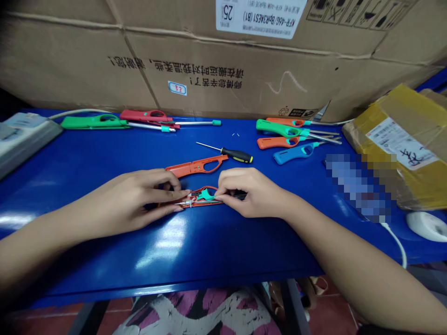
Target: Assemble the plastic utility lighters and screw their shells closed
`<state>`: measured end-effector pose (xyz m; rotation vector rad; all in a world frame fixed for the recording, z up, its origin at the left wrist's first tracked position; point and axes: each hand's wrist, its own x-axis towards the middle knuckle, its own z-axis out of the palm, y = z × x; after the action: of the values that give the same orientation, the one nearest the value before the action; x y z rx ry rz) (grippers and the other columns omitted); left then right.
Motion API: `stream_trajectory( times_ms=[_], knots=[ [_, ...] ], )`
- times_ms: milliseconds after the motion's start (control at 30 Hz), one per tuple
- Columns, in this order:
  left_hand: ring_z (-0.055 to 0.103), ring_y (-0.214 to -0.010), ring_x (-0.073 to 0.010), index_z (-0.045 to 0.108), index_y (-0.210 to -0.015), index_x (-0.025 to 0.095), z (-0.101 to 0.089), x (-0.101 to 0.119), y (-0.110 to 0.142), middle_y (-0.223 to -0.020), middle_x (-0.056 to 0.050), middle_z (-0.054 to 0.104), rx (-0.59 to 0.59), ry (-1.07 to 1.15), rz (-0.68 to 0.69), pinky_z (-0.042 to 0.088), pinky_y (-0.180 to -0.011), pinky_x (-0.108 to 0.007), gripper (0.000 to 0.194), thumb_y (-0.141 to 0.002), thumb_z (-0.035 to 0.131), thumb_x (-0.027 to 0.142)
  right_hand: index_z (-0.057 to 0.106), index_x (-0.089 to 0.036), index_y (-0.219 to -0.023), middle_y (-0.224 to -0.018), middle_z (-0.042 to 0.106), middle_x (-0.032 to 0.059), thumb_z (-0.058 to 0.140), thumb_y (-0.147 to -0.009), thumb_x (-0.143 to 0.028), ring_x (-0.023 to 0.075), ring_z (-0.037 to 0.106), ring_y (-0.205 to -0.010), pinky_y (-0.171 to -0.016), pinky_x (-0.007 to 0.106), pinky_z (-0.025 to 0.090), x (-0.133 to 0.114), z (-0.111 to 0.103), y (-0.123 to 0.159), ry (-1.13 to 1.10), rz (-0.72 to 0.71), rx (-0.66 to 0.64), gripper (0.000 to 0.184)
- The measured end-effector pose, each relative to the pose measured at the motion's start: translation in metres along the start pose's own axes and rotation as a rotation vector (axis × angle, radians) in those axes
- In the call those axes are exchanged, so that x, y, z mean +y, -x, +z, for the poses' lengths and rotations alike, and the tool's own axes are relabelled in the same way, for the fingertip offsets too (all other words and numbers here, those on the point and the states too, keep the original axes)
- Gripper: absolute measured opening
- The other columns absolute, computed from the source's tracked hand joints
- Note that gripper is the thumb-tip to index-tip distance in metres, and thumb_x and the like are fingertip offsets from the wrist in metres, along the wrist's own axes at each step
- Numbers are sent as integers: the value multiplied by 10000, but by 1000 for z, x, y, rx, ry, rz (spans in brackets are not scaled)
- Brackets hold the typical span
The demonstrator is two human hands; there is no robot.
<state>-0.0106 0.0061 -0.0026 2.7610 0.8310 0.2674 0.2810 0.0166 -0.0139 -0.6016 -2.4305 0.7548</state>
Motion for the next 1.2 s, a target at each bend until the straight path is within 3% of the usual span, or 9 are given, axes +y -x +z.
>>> stream_trajectory(
  times_ms=[433,633,833,1200],
  knots=[
    [669,-933,-228,747,-1159,255,0,0,0,-1061,-74,673,-1,7,-4,572,-829,-384,298,-1026,505,367,706,-144,-900,-852,686,76,609,-951,-131,153,627,-813,-758,281,504,5,4,-1,52,-58,-33,110],
    [670,-928,-224,753,-1147,251,0,0,0,-1058,-73,673,-3,-10,-8,574,-830,-387,309,-1029,495,375,691,-141,-852,-804,662,65,602,-951,-131,146,608,-758,-718,282,496,4,6,-2,80,-46,49,133],
    [669,-939,-229,749,-1155,247,-1,1,1,-1036,-74,672,1,-22,3,577,-827,-392,312,-1031,491,372,713,-143,-888,-847,690,77,593,-958,-135,162,619,-803,-746,306,501,5,5,-2,63,-44,-25,139],
    [671,-944,-232,752,-1155,247,-1,1,0,-1035,-80,677,4,-22,7,575,-834,-391,314,-1030,494,374,723,-147,-896,-847,696,72,647,-939,-158,155,618,-819,-784,299,507,8,3,-1,-22,-31,-29,88]
  ],
)
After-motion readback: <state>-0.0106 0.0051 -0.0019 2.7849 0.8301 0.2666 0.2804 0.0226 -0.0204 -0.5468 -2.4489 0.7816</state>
